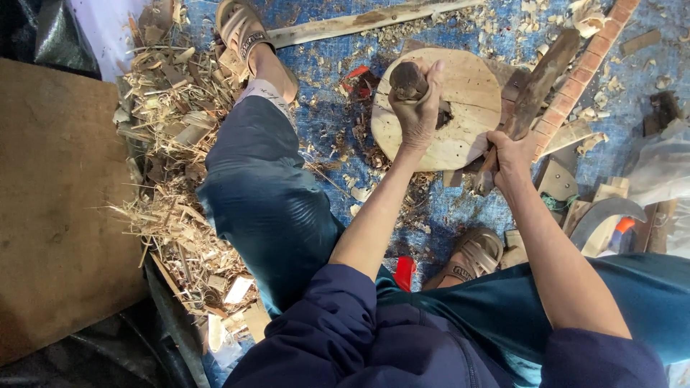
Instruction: Carving a circular wooden component using a mallet and a gouge while sitting on a workshop floor.
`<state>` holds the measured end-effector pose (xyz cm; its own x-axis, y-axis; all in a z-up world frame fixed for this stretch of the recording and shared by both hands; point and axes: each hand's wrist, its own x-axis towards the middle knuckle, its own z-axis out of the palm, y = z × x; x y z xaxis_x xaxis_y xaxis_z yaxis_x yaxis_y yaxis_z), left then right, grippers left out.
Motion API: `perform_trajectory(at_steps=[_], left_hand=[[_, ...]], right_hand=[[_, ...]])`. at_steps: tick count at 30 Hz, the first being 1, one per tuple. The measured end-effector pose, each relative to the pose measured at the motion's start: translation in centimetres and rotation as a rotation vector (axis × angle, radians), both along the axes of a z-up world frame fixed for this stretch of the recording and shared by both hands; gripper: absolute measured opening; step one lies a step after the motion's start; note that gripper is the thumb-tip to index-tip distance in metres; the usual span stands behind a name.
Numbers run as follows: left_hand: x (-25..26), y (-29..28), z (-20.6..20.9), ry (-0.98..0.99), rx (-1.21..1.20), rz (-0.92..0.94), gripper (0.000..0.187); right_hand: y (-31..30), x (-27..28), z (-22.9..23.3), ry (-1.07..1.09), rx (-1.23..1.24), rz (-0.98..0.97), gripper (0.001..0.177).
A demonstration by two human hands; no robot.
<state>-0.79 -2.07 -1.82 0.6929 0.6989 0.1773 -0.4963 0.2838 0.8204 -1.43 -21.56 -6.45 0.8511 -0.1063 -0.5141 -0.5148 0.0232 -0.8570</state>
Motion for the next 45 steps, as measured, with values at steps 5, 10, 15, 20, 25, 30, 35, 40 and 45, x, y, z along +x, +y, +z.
perform_trajectory(at_steps=[5,10,15,20,25,30,35,40,45], left_hand=[[0.4,0.0,-2.7,0.072,0.059,0.059,0.011],[0.8,-0.6,-4.3,0.074,0.071,0.043,0.019],[1.2,-1.6,-1.6,0.309,0.164,0.204,0.019],[1.4,-1.2,-3.1,0.212,0.139,0.101,0.012],[1.8,-1.0,-5.9,-0.002,0.076,-0.032,0.007],[0.2,-1.3,-4.4,-0.042,0.244,0.011,0.011],[0.9,-2.0,-6.5,-0.061,0.119,-0.048,0.036],[1.0,-0.6,-2.5,0.115,0.183,0.058,0.008],[1.6,1.4,-1.8,0.030,-0.032,0.048,0.011]], right_hand=[[0.4,-0.2,0.9,-0.050,-0.184,0.038,0.028],[-1.1,0.8,0.5,-0.244,-0.527,0.101,0.035],[2.1,-0.1,15.3,-0.319,-0.789,0.505,0.046],[6.5,-2.8,28.9,-0.808,-0.650,0.866,0.081],[7.1,-2.2,27.4,-1.003,-0.829,1.045,0.072],[7.2,-2.1,28.0,-0.478,-1.202,1.250,0.081],[7.7,-4.5,33.1,-0.941,-0.697,0.939,0.073],[5.1,-4.1,29.6,-0.898,-0.535,0.744,0.064],[0.6,-1.2,17.1,-0.556,-0.439,0.527,0.057]])
